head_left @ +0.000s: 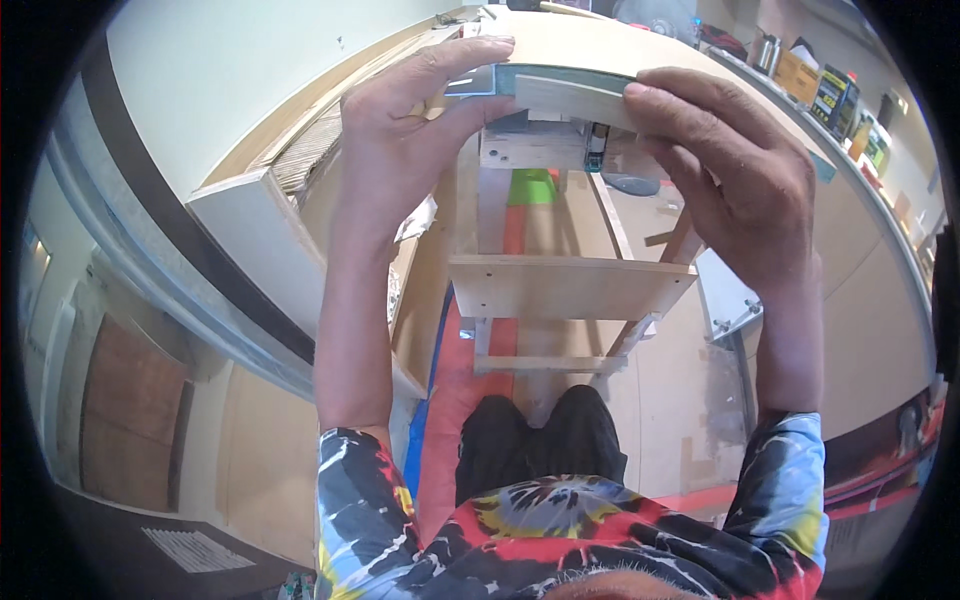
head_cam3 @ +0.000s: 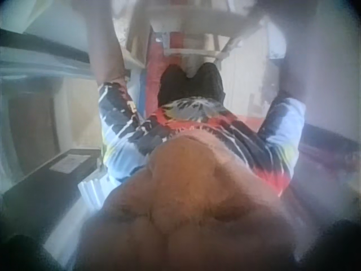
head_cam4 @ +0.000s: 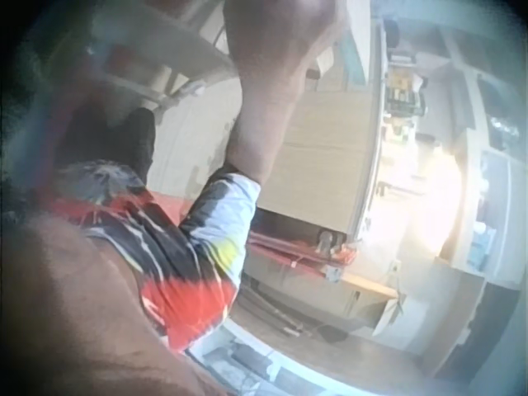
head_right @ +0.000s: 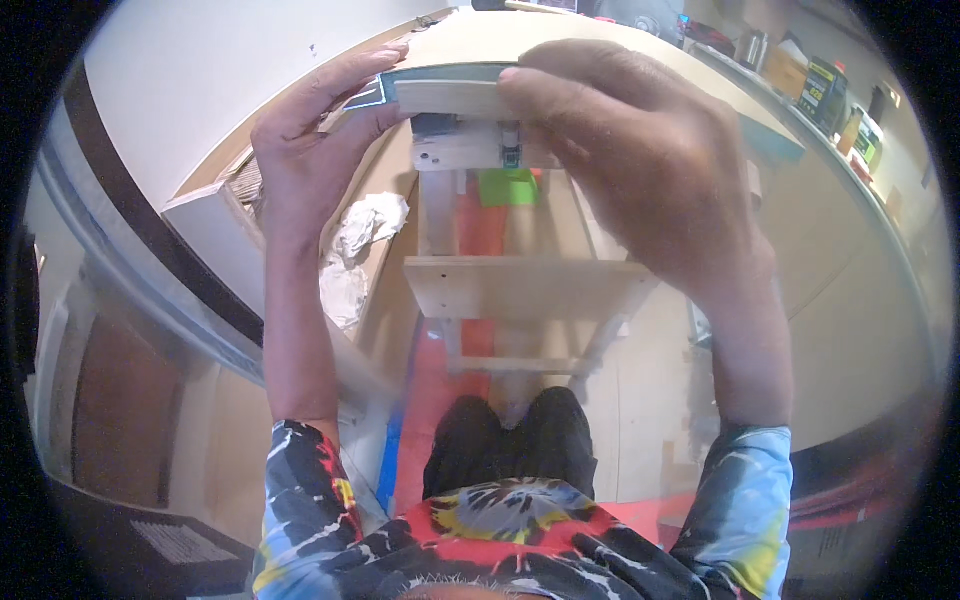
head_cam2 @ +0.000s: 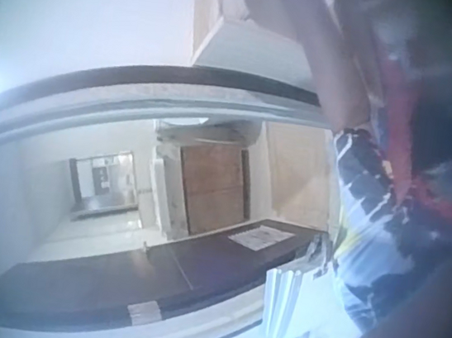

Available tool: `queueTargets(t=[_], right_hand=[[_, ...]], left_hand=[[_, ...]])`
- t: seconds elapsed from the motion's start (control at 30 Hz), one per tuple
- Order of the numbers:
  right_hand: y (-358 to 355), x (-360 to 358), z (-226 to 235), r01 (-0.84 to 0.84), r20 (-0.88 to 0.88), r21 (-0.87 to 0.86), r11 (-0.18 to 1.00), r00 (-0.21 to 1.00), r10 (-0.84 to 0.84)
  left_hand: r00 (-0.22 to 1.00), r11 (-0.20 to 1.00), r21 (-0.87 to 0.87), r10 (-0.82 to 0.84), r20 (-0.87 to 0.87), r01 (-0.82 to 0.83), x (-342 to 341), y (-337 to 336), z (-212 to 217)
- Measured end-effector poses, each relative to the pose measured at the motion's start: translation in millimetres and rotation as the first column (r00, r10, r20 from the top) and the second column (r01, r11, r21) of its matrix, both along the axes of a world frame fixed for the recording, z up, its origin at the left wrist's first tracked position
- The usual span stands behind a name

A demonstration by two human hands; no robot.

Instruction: The person applies wood glue to the edges of wooden panels and a curved trim piece. They then attach the trim to a cabinet door, using a rubber mallet to tap it into place. Finally, they use scissors to trim excess material from the edge of the assembly.

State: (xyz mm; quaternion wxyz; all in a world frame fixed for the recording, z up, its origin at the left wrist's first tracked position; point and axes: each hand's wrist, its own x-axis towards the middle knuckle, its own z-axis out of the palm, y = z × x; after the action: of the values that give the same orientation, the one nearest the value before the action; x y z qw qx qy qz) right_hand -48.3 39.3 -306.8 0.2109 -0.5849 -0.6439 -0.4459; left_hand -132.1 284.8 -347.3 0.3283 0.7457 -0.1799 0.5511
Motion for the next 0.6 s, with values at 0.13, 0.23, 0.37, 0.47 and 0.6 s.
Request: queueTargets(t=[0.13, 0.23, 0.37, 0.47, 0.6], right_hand=[[6.1, 7.7, 2.9, -0.003, 0.041, 0.023, 1.0, 0.999, 0.002], [6.9, 7.3, 6.0, -0.009, 0.058, 0.001, 1.0, 0.998, 0.009], [6.3, 5.3, 9.1, -0.013, 0.073, -0.016, 1.0, 0.997, 0.014], [6.0, 7.1, 10.0, -0.015, 0.072, -0.022, 1.0, 0.997, 0.016], [9.0, 9.4, 10.6, -0.037, 0.049, -0.044, 0.998, 0.998, 0.039]], left_hand=[[1.0, 0.998, -0.053, -0.026, -0.012, 0.025, -0.4, -0.9, 1.0], [0.997, 0.991, -0.111, -0.073, -0.016, 0.071, -2.6, -4.1, 1.3], [0.997, 0.995, -0.066, -0.074, 0.031, 0.076, 0.3, -1.4, -1.0], [0.997, 0.997, -0.052, -0.059, 0.049, 0.062, 2.7, -1.8, -1.5], [0.995, 0.999, 0.034, 0.032, 0.091, -0.036, 2.4, 2.4, -2.5]])
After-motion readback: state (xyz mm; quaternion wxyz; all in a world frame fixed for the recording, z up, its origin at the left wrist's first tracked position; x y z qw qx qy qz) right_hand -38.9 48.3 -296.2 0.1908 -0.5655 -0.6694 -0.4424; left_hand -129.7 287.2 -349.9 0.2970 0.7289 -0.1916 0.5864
